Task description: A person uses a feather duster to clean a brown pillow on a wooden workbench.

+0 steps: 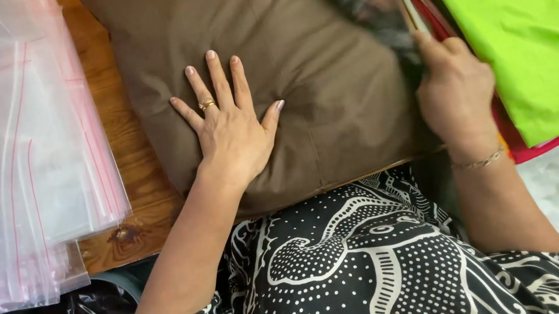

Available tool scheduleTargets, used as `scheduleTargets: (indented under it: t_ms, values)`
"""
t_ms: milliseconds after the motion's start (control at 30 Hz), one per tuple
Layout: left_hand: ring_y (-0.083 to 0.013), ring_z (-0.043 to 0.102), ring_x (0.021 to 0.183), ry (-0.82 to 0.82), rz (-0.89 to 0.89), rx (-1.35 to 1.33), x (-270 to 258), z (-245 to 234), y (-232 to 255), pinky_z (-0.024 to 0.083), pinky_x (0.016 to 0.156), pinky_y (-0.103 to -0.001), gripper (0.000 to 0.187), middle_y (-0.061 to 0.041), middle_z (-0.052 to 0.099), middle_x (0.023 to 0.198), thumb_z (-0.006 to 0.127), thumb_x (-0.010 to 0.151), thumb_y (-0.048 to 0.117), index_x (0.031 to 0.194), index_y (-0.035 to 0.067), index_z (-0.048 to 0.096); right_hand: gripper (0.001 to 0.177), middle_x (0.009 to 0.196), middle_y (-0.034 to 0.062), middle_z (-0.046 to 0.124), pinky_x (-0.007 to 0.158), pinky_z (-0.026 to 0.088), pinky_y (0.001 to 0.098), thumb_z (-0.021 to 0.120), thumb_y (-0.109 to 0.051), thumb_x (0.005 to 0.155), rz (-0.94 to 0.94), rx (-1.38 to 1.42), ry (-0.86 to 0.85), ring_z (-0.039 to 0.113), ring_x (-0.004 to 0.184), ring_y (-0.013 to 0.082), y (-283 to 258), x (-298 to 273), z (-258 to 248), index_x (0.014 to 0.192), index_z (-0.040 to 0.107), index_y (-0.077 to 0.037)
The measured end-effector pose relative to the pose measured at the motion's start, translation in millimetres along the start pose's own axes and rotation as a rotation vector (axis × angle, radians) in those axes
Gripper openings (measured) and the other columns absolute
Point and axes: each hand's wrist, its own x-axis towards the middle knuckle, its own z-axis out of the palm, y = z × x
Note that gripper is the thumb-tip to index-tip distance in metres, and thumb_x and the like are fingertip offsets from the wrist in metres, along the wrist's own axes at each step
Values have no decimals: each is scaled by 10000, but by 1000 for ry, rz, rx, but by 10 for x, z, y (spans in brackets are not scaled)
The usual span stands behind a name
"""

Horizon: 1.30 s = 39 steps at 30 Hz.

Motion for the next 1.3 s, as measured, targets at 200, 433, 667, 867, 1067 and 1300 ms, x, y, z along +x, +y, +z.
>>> scheduleTargets:
  t_ms: [200,433,667,867,1067,1300]
  values:
    - [-533,-16,1348,31,28,57,54,114,33,31,1011,-725,790,-280,-60,1493,287,933,592,1488,65,93,661,920,107,510,468,432,481,613,-33,727,-62,79,114,543,587,361,-365,-202,-381,1373,555,-163]
    - [-526,204,1324,51,18,32,43,272,-83,-17,993,-752,703,-271,496,1260,358,876,620,1267,70,555,615,767,4,481,502,513,410,479,-126,743,-339,130,-57,608,579,256,-739,-7,-78,1328,543,-308]
    - [-532,-8,1360,24,65,-22,-40,41,11,37,999,-741,730,-273,31,1516,334,948,547,1489,84,174,500,907,99,603,561,501,474,511,-111,849,-116,99,78,643,721,365,-290,263,97,1331,591,-216]
    - [-539,2,1351,19,33,-34,64,229,-42,21,990,-755,632,-247,207,1484,408,878,542,1347,122,453,642,754,-23,509,488,517,383,516,-123,712,-295,71,-40,629,602,224,-804,-201,-141,1319,543,-331]
    - [-493,-64,1379,-182,5,-125,-58,-144,16,25,1019,-727,746,-241,-53,1526,269,946,571,1497,100,93,507,829,50,575,532,520,441,510,-139,835,-117,-32,65,647,674,320,109,181,383,1317,604,-264]
    - [-523,-72,1365,-230,-54,15,154,220,4,-8,1009,-738,666,-276,171,1504,339,846,530,1316,89,507,669,782,5,478,540,529,438,527,-135,704,-229,133,-61,618,620,296,-720,-386,-159,1337,526,-352]
